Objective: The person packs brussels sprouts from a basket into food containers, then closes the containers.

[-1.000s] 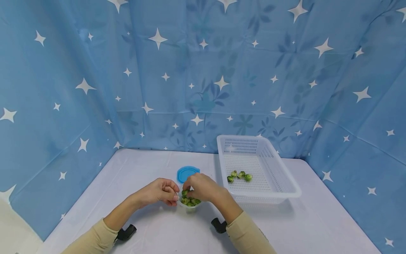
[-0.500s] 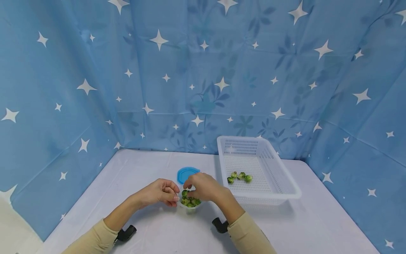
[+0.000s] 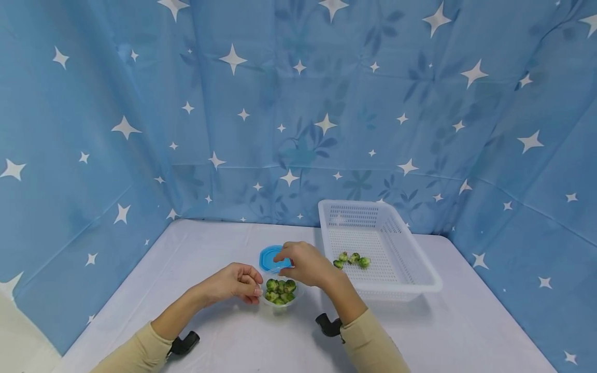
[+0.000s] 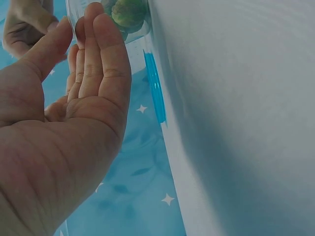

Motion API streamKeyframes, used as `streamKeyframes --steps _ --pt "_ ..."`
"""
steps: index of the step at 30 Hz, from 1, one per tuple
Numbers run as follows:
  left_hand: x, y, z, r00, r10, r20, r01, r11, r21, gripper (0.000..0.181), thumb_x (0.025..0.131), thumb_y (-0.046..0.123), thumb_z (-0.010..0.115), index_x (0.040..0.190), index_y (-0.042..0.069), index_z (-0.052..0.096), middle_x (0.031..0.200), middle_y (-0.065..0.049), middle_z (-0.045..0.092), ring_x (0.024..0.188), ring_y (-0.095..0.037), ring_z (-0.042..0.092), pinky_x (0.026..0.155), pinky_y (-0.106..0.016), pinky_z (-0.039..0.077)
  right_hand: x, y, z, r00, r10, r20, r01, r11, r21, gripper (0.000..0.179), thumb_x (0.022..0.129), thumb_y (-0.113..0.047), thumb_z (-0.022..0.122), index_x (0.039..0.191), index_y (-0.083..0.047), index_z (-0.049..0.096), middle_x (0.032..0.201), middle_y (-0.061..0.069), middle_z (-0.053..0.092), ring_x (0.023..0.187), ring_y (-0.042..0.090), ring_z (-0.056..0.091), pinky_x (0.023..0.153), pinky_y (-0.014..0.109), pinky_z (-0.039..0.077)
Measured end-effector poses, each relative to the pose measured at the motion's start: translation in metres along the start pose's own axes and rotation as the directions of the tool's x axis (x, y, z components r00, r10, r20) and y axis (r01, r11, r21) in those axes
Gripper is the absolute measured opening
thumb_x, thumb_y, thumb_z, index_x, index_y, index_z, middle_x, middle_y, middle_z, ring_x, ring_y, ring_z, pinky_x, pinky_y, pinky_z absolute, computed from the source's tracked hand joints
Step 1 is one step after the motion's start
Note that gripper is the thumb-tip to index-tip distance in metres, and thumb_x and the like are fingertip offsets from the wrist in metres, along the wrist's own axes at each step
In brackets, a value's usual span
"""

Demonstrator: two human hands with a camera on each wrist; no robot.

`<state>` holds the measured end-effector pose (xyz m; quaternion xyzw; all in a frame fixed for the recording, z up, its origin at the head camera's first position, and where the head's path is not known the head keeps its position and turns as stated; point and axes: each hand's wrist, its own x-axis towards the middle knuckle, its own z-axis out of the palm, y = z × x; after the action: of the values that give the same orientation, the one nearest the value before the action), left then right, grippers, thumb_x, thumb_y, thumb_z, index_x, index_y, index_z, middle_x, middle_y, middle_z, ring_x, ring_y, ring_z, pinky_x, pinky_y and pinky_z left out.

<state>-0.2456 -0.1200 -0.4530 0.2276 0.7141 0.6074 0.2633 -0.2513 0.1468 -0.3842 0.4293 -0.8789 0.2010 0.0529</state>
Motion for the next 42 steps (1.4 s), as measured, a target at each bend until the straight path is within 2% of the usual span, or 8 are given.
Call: streamKeyframes --steps 5,11,19,22,27,30,35,42 --pt "0.001 0.0 -0.001 1.0 -0.001 0.008 0.001 1.0 -0.003 0.037 0.096 0.013 0.075 0.12 -0.012 0.061 0.094 -0.014 0.077 0.087 -0.026 0.078 0.082 -0.044 0.065 -0.004 0.0 -0.014 0.995 0.038 -0.097 -0.046 0.996 -0.079 0.031 0.091 -0.02 0.083 0.12 -0.014 0.076 0.119 0.0 0.07 0.09 0.015 0.068 0.075 0.023 0.057" --pt "0.001 -0.001 0.0 1.0 0.0 0.005 0.0 1.0 0.009 0.037 0.096 0.013 0.075 0.12 -0.012 0.061 0.092 -0.011 0.077 0.086 -0.025 0.078 0.081 -0.044 0.065 -0.01 0.0 -0.039 0.985 0.067 -0.162 -0.081 0.993 -0.084 0.032 0.09 -0.021 0.083 0.121 -0.015 0.076 0.121 0.0 0.071 0.093 0.014 0.068 0.078 0.027 0.06" --pt "0.0 -0.001 0.0 1.0 -0.004 -0.01 0.004 1.0 0.004 0.036 0.096 0.013 0.076 0.119 -0.01 0.062 0.093 -0.011 0.077 0.087 -0.027 0.078 0.081 -0.044 0.065 -0.013 0.01 -0.066 0.974 0.136 -0.179 -0.154 0.984 -0.087 0.034 0.09 -0.021 0.084 0.122 -0.014 0.076 0.122 0.001 0.071 0.096 0.017 0.067 0.077 0.03 0.059" --pt "0.0 -0.001 0.0 1.0 -0.003 -0.011 0.003 1.0 0.005 0.035 0.096 0.013 0.076 0.119 -0.009 0.062 0.093 -0.011 0.077 0.086 -0.027 0.078 0.081 -0.043 0.065 -0.015 0.018 -0.074 0.969 0.179 -0.169 -0.189 0.981 -0.048 0.034 0.091 -0.022 0.083 0.124 -0.015 0.075 0.122 0.001 0.071 0.098 0.018 0.066 0.077 0.033 0.06" --pt "0.0 -0.001 0.001 1.0 -0.007 -0.011 0.008 1.0 0.008 0.036 0.096 0.013 0.075 0.119 -0.01 0.062 0.093 -0.011 0.077 0.086 -0.026 0.078 0.081 -0.043 0.065 -0.019 0.039 -0.084 0.966 0.196 -0.17 -0.198 0.98 0.004 0.033 0.093 -0.019 0.081 0.124 -0.011 0.075 0.125 0.008 0.07 0.096 0.022 0.067 0.079 0.042 0.059" --pt "0.0 -0.001 0.002 1.0 -0.009 -0.01 0.009 1.0 0.009 0.035 0.096 0.013 0.075 0.119 -0.01 0.062 0.092 -0.011 0.077 0.086 -0.025 0.078 0.081 -0.043 0.065 -0.022 0.051 -0.089 0.964 0.202 -0.174 -0.202 0.979 0.022 0.033 0.092 -0.015 0.081 0.124 -0.009 0.075 0.127 0.01 0.07 0.093 0.021 0.066 0.076 0.038 0.058" --pt "0.0 -0.001 0.002 1.0 -0.005 -0.009 0.005 1.0 0.008 0.035 0.095 0.013 0.076 0.118 -0.009 0.062 0.091 -0.011 0.077 0.085 -0.025 0.078 0.08 -0.043 0.065 -0.027 0.07 -0.097 0.952 0.255 -0.168 -0.253 0.967 0.031 0.036 0.093 -0.013 0.079 0.128 -0.006 0.073 0.131 0.015 0.069 0.092 0.022 0.066 0.069 0.033 0.055" --pt "-0.001 0.001 0.002 1.0 -0.003 -0.008 0.003 1.0 0.012 0.037 0.095 0.013 0.076 0.12 -0.011 0.061 0.093 -0.012 0.077 0.086 -0.025 0.078 0.081 -0.044 0.065 -0.033 0.098 -0.104 0.93 0.318 -0.186 -0.314 0.948 0.047 0.037 0.092 -0.012 0.08 0.127 -0.004 0.073 0.129 0.018 0.071 0.092 0.024 0.067 0.07 0.034 0.056"
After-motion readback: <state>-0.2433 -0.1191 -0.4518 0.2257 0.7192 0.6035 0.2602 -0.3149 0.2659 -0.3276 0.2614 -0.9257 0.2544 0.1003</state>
